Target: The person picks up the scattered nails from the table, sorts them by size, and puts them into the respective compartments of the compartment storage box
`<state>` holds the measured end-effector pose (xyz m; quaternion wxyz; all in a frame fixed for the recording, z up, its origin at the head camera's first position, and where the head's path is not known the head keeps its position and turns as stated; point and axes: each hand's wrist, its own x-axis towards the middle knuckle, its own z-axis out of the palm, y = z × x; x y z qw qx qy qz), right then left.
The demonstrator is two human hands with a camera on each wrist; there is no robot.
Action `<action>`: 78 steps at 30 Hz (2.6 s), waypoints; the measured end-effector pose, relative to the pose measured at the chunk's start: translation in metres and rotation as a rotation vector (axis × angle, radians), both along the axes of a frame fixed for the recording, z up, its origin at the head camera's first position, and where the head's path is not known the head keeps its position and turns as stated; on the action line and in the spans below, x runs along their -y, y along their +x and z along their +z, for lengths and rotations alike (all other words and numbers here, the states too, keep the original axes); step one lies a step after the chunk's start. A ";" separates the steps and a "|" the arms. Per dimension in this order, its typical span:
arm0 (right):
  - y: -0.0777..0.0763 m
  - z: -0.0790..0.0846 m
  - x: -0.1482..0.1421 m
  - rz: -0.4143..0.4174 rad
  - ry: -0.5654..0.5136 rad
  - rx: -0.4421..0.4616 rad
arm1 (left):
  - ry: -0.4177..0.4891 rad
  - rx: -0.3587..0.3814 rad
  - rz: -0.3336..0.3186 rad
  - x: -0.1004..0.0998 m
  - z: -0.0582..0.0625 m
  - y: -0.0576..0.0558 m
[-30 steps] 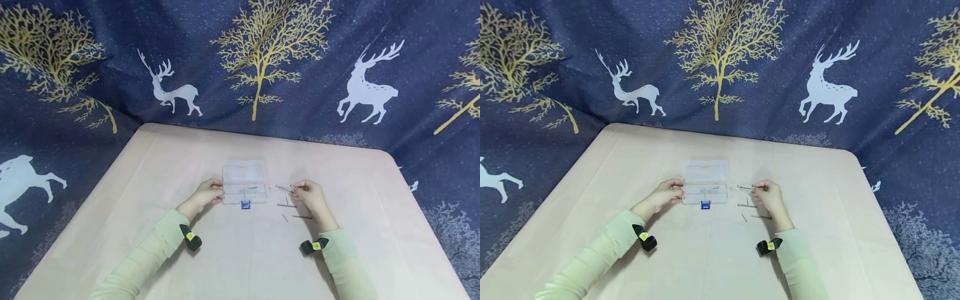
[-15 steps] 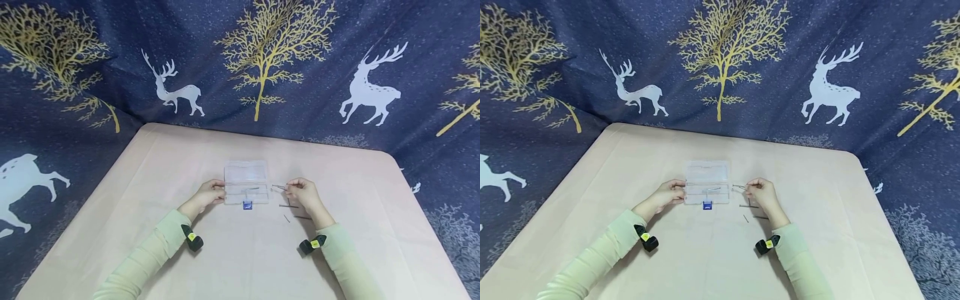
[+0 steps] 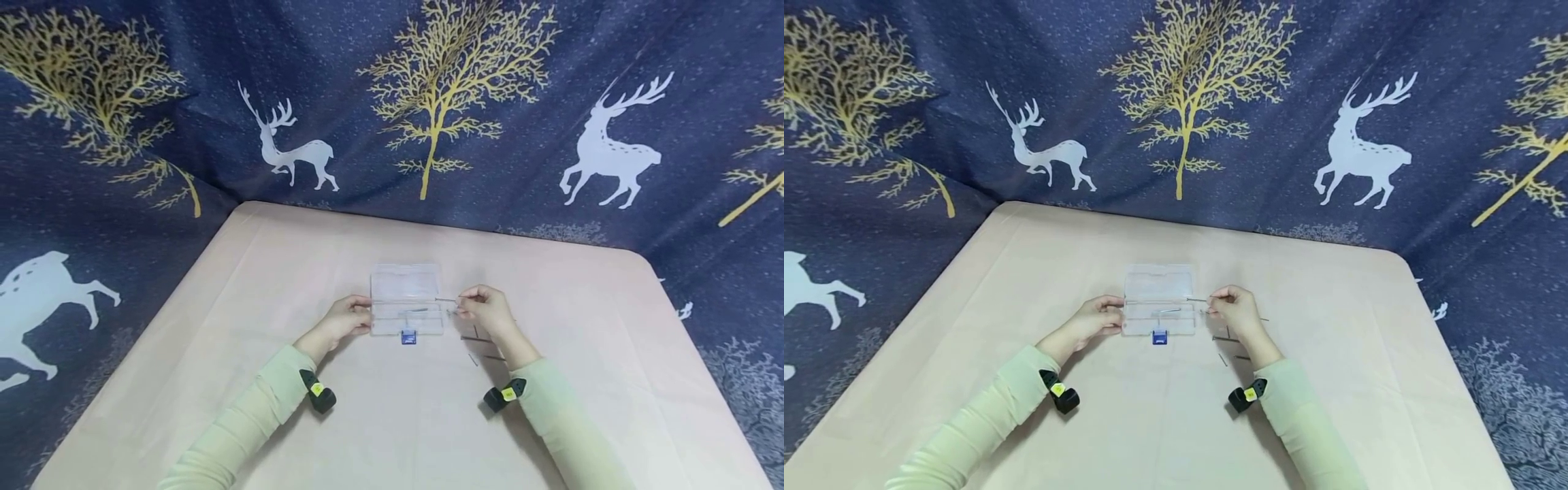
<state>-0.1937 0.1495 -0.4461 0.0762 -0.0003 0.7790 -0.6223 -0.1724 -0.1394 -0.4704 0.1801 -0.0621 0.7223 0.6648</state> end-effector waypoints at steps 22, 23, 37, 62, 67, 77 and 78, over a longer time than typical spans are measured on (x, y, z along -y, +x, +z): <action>-0.003 0.007 0.050 0.087 0.154 -0.205 | -0.006 -0.007 0.032 0.000 -0.004 0.003; -0.004 0.007 0.052 0.088 0.159 -0.211 | -0.003 -0.010 0.030 0.000 -0.004 0.002; -0.005 0.005 0.060 0.135 0.205 -0.191 | 0.004 -0.006 0.035 -0.003 -0.004 0.003; -0.002 0.023 0.030 0.179 0.348 -0.273 | -0.023 -0.011 0.046 -0.003 -0.004 0.004; 0.000 0.026 0.020 0.214 0.438 -0.292 | -0.030 -0.017 0.045 -0.003 -0.004 0.003; 0.010 0.026 -0.001 0.297 0.555 -0.324 | -0.025 -0.015 0.040 -0.003 -0.004 0.003; 0.011 0.026 -0.004 0.309 0.567 -0.327 | -0.023 -0.016 0.038 -0.002 -0.005 0.003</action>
